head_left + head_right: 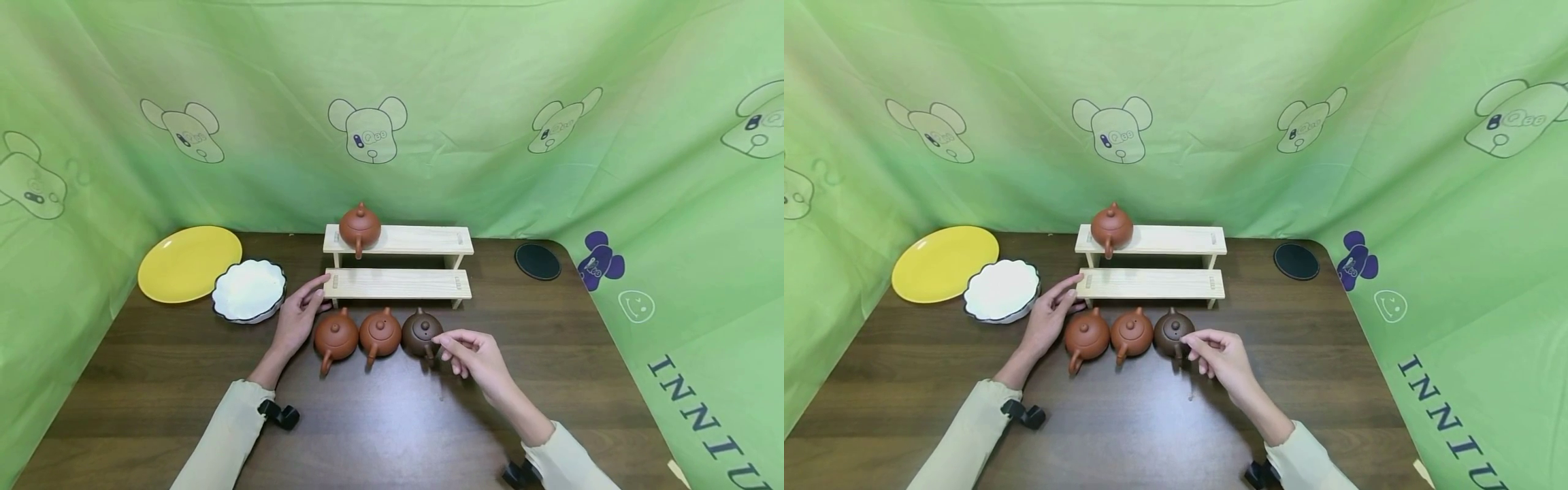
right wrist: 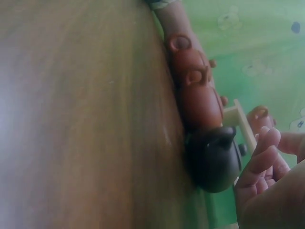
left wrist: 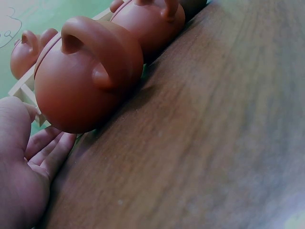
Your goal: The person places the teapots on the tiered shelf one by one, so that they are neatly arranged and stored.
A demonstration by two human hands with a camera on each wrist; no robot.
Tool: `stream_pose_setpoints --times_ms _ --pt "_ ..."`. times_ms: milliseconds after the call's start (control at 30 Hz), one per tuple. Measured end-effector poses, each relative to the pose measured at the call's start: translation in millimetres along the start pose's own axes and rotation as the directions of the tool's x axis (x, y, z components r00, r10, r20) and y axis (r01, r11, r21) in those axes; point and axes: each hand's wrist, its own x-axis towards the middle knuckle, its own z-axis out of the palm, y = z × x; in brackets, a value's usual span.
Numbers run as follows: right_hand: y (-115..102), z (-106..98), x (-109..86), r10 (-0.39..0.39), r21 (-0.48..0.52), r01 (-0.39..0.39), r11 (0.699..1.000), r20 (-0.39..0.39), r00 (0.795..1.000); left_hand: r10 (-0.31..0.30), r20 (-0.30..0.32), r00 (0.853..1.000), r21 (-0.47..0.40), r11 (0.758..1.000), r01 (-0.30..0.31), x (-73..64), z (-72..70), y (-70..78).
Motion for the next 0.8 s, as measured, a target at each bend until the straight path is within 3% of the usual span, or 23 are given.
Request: stream_pose_setpoints --times_ms 400,800 --pt "13.8 -8.8 -8.0 0.134 -0.037 -0.133 0.990 0.041 0.990 0.008 -0.004 1.000 -0.011 1.000 -0.008 -0.6 0.0 -0.4" --pt "25.1 -2.7 -9.1 0.180 0.020 -0.185 0.983 0.144 0.973 -0.010 -0.004 1.000 -0.005 1.000 0.010 -1.0 0.0 2.1"
